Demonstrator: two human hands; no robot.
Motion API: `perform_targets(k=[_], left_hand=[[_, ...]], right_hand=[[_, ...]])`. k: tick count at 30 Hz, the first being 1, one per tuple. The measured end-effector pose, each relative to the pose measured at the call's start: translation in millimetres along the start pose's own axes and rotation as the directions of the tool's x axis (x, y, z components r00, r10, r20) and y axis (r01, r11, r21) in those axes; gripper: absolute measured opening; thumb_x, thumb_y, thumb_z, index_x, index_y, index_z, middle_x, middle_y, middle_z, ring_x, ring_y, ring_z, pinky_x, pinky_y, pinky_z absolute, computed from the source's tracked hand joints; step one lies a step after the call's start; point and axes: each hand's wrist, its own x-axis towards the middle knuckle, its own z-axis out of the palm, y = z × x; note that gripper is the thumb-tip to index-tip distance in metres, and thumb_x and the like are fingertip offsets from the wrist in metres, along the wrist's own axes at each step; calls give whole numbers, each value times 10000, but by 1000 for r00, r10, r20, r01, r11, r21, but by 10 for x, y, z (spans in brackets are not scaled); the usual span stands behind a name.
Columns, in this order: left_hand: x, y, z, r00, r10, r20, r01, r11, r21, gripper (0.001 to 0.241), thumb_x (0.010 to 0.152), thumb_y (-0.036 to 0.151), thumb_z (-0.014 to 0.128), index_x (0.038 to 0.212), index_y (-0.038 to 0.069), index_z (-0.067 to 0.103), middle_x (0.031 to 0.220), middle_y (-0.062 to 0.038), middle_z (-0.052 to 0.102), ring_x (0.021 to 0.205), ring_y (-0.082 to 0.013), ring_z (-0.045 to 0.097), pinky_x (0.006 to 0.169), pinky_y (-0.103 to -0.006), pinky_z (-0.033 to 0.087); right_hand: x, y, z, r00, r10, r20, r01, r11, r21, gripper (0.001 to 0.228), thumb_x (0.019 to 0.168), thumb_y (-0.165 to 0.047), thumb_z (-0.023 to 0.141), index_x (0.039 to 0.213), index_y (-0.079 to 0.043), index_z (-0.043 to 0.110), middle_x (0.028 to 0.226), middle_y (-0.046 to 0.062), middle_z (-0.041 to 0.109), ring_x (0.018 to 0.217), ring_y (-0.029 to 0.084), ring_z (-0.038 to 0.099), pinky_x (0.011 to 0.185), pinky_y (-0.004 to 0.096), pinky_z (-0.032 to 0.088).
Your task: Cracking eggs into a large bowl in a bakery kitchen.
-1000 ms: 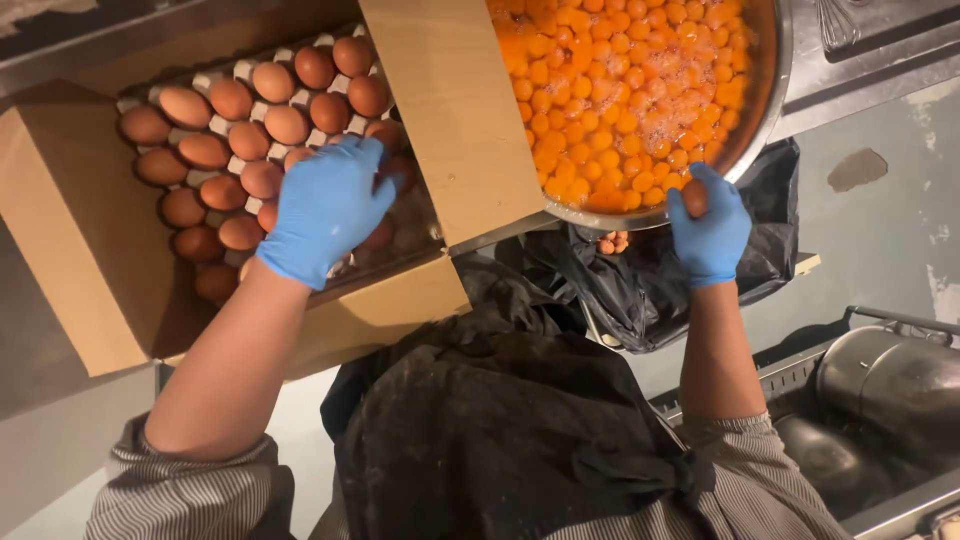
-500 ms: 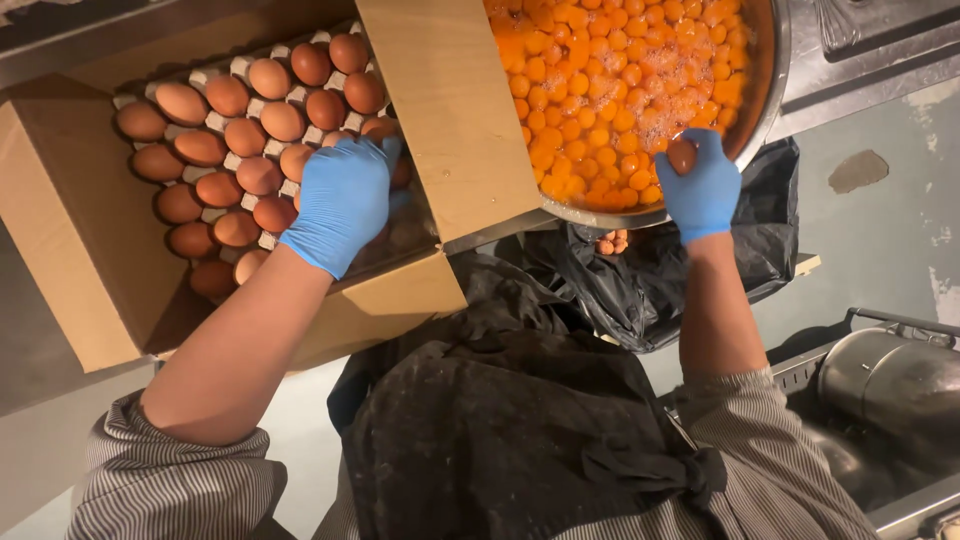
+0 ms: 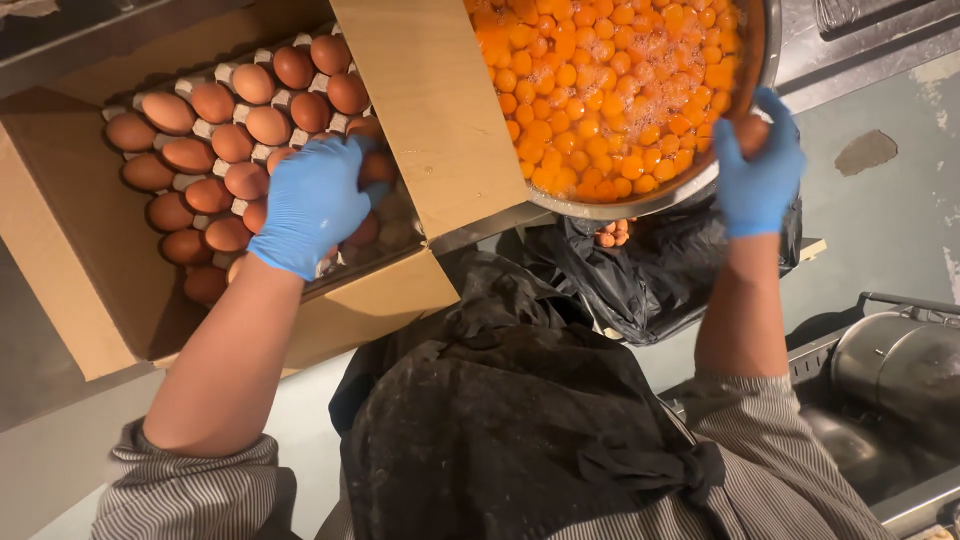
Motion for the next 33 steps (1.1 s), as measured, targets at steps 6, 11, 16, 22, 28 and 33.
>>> perform_targets(k=[6, 11, 16, 22, 28, 33], left_hand=[[-228, -20, -459, 969, -186, -166, 108, 913, -393, 437, 862, 298, 799, 1215, 73, 675, 1002, -136, 691, 895, -322, 669, 707, -440, 539], [-311, 295, -889, 869, -341, -357, -11, 710, -704, 401, 1010, 183, 809, 1331, 57, 604, 1187, -119, 639, 1086, -276, 648, 968, -411, 552], [-55, 1114, -1140, 890, -127, -438, -266, 635, -725, 429, 923, 241, 816, 1285, 102, 633, 1227, -98, 690, 1117, -306, 672, 953, -418, 557], [159, 1716, -839, 944, 16, -328, -288, 519, -804, 479, 912, 342, 772, 1280, 100, 583, 1064, -103, 701, 972, -310, 696, 826, -440, 552], [80, 885, -877, 926, -167, -338, -160, 639, -753, 432, 952, 253, 744, 1308, 82, 569, 1084, -77, 701, 963, -265, 705, 801, -408, 567], [123, 47, -561, 880, -301, -366, 16, 792, -611, 280, 1025, 199, 697, 1274, 96, 623, 1053, -76, 710, 945, -296, 696, 775, -432, 557]], right_hand=[[-517, 514, -312, 976, 157, -154, -161, 987, -14, 439, 995, -140, 804, 1371, 16, 639, 1304, 185, 733, 1208, 270, 715, 1088, 390, 554], [-636, 135, -471, 937, 287, 200, -160, 860, -485, 769, 809, -313, 926, 1410, 22, 582, 1377, 258, 599, 1237, 440, 580, 996, 512, 476], [-492, -1178, -393, 989, -81, 121, 99, 984, -148, 760, 908, -264, 902, 1511, 1, 523, 1523, 252, 525, 1443, 416, 504, 1207, 470, 438], [-506, -1747, -15, 952, -296, 84, 277, 944, 180, 667, 803, -181, 844, 1388, -14, 571, 1297, 240, 567, 1222, 380, 572, 1042, 399, 501], [-409, -795, 190, 994, -37, 101, 28, 995, 97, 409, 976, -159, 815, 1350, -70, 676, 1235, 158, 734, 1115, 329, 745, 976, 389, 582], [-468, -203, 219, 977, 61, 205, -10, 970, -243, 377, 922, -222, 869, 1244, -81, 732, 1089, 179, 738, 970, 393, 713, 857, 437, 563]])
